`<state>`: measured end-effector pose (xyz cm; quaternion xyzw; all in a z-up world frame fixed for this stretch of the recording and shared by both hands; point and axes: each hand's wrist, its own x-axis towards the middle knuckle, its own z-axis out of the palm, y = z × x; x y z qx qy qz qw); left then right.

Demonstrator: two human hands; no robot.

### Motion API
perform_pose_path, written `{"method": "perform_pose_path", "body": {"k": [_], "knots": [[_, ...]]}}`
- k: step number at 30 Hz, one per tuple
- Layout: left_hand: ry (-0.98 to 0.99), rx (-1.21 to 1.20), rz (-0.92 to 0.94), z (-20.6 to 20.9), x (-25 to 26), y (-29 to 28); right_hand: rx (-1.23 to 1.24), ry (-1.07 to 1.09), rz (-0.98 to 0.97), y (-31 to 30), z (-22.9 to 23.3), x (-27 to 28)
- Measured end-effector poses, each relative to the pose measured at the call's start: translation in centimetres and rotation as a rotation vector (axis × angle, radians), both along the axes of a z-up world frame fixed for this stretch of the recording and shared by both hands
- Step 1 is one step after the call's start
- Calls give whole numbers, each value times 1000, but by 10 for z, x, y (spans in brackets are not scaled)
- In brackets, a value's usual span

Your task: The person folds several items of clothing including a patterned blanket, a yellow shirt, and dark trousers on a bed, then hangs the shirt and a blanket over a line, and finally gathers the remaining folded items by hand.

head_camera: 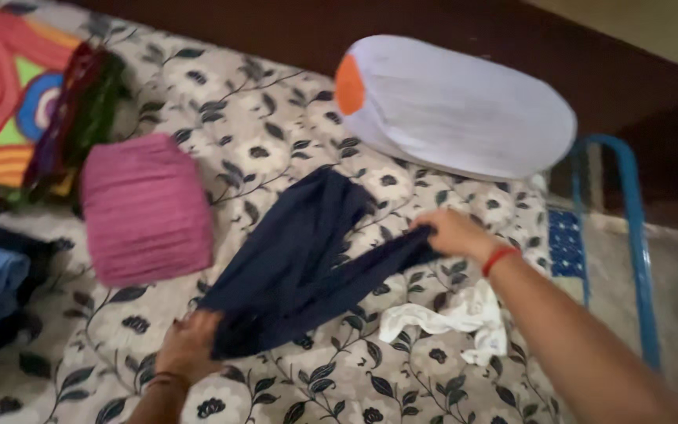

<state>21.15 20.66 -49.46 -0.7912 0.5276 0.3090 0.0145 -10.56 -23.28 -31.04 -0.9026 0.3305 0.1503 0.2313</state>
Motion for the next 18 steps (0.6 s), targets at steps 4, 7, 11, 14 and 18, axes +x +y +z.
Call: {"method": "perform_pose_path", "body": {"k": [4,7,11,14,18], "knots": [[253,44,192,-20,-44,-9,-14,-52,1,-48,-2,98],[268,-59,428,-52,-69,-3,-225,-41,-168,-45,-27,142],[150,-23,680,-72,-75,4,-701,-133,-234,13,-108,172],[143,-174,718,-68,-62,13,-462,-363,168,129,-163,167],[127,-294,570,-70,-39,14,266,-67,368,251,-165,156]]}}
